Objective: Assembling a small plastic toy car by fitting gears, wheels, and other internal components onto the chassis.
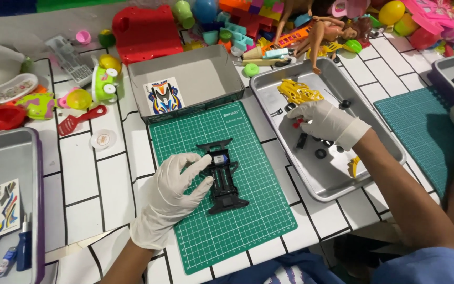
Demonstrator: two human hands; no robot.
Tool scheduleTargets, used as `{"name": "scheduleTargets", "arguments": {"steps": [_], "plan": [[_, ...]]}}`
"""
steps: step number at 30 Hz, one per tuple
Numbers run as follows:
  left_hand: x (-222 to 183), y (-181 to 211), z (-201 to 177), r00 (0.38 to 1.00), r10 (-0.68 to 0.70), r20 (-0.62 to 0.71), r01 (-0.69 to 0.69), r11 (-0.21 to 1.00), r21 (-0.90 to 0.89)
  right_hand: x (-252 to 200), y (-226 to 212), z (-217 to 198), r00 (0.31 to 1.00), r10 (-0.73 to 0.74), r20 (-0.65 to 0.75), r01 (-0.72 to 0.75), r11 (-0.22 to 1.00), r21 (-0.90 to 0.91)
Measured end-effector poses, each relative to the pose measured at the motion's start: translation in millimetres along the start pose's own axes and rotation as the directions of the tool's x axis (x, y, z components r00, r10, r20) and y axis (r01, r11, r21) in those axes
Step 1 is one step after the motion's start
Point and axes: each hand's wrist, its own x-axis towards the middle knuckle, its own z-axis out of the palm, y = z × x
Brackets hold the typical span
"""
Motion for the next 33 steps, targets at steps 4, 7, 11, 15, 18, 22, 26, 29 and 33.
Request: {"name": "scheduleTargets", "arguments": {"steps": [4, 7, 11, 15, 18, 22, 26, 29, 33], "plan": [[-2, -1, 2, 1.0, -0.008, -0.005, 0.008, 1.0, -0.004, 4, 11, 3, 0.999, 0.04, 0.002, -0.04, 0.999, -0.024], [-2, 0, 0, 1.0, -0.023, -0.012, 0.022, 0.999, -0.03, 5, 18, 5, 0.998, 0.068, 0.007, -0.067, 0.996, -0.06], [-5, -1, 2, 1.0, -0.027, 0.003, 0.027, 1.0, 0.002, 2, 5, 5, 0.997, 0.076, -0.004, -0.076, 0.995, -0.061], [-10, -7, 12, 1.0, -0.026, 0.0, 0.026, 1.0, 0.013, 1, 1, 3, 0.997, 0.072, -0.018, -0.072, 0.997, -0.003], [-2, -2, 1, 1.0, 0.004, 0.029, -0.004, 1.0, -0.012, -5, -10, -5, 0.994, 0.1, -0.032, -0.097, 0.991, 0.095], [-5, -4, 3, 0.998, 0.009, 0.054, -0.009, 1.0, -0.01, -11, -41, -11, 0.99, 0.14, -0.024, -0.134, 0.978, 0.162], [-5, 0, 2, 0.996, 0.042, 0.082, -0.046, 0.998, 0.046, -5, -57, -19, 0.974, 0.215, 0.072, -0.223, 0.964, 0.141], [-4, 2, 0, 0.993, 0.043, 0.106, -0.048, 0.998, 0.039, -5, -64, -23, 0.945, 0.301, 0.129, -0.312, 0.947, 0.073], [-3, 3, 0, 0.994, 0.029, 0.103, -0.036, 0.997, 0.073, -6, -51, -21, 0.956, 0.268, 0.122, -0.282, 0.953, 0.114]]}}
